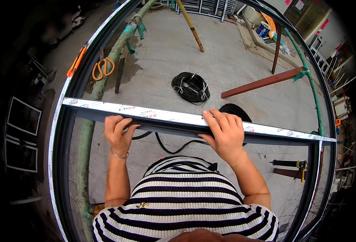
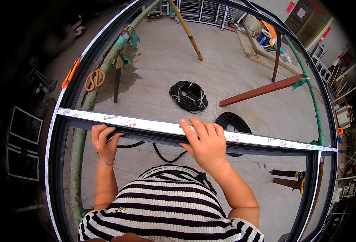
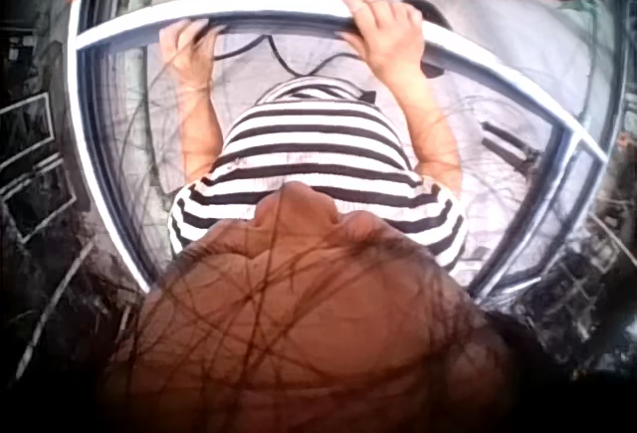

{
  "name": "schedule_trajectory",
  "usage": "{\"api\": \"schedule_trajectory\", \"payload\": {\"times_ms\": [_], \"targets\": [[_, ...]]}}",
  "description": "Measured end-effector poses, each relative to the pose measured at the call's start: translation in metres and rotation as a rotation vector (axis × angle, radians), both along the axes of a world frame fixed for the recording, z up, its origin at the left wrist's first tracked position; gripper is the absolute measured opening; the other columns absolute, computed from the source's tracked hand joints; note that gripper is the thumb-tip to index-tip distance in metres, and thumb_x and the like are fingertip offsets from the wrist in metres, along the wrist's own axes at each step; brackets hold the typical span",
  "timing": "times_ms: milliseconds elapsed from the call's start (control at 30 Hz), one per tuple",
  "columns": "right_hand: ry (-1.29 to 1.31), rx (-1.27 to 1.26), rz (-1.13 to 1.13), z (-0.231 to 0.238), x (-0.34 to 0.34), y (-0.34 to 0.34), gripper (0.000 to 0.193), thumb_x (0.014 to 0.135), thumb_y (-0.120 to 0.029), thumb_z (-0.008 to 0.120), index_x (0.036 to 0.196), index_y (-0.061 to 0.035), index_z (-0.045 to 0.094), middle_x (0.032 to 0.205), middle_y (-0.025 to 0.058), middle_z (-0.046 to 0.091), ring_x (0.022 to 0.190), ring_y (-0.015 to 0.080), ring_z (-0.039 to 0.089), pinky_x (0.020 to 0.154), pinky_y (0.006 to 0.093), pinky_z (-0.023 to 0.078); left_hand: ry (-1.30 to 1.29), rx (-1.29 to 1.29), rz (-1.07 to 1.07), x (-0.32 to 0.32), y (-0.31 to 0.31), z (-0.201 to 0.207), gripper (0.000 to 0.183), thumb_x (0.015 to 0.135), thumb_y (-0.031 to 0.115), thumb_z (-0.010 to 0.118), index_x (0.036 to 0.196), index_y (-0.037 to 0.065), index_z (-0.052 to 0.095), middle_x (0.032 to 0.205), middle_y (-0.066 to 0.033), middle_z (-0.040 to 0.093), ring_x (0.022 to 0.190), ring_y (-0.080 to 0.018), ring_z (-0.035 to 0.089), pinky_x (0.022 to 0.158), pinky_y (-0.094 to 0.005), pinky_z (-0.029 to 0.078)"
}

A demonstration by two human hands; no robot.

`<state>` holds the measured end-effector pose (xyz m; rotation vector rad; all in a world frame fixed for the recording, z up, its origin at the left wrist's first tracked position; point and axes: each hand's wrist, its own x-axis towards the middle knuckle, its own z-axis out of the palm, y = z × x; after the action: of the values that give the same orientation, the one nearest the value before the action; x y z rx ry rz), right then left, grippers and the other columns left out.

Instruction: The person installs a black rubber seal into the groove of a white window frame, pushing it in by hand and cutting the seal to length with shears.

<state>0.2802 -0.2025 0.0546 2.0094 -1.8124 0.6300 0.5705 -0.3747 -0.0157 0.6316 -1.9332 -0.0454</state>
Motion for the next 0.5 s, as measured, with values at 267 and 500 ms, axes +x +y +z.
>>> {"api": "schedule_trajectory", "payload": {"times_ms": [267, 500], "targets": [[0.009, -0.039, 0.026, -0.007, 0.035, -0.029, 0.072, 0.067, -0.033, 0.089, 0.132, -0.0136, 0.067, 0.122, 0.0059, 0.066, 0.097, 0.0238, 0.062, 0.085, 0.0401, 0.046, -0.071, -0.055, 0.095, 0.002, 0.003, 0.009, 0.034, 0.059, 0.010, 0.094, 0.083, 0.010, 0.070, 0.090, -0.0057, 0.056, 0.089, -0.0267, 0.055, 0.079, -0.0414, 0.043], [0.044, -0.098, -0.014, -0.014, 0.038, -0.030, 0.071, 0.066, -0.036, 0.088, 0.130, -0.0123, 0.069, 0.114, 0.0044, 0.066, 0.091, 0.0227, 0.062, 0.082, 0.0401, 0.045, -0.037, -0.107, 0.048, -0.002, -0.016, 0.004, 0.050, 0.068, 0.031, 0.094, 0.108, 0.019, 0.068, 0.135, -0.0055, 0.066, 0.136, -0.0346, 0.053, 0.128, -0.0583, 0.012]]}}
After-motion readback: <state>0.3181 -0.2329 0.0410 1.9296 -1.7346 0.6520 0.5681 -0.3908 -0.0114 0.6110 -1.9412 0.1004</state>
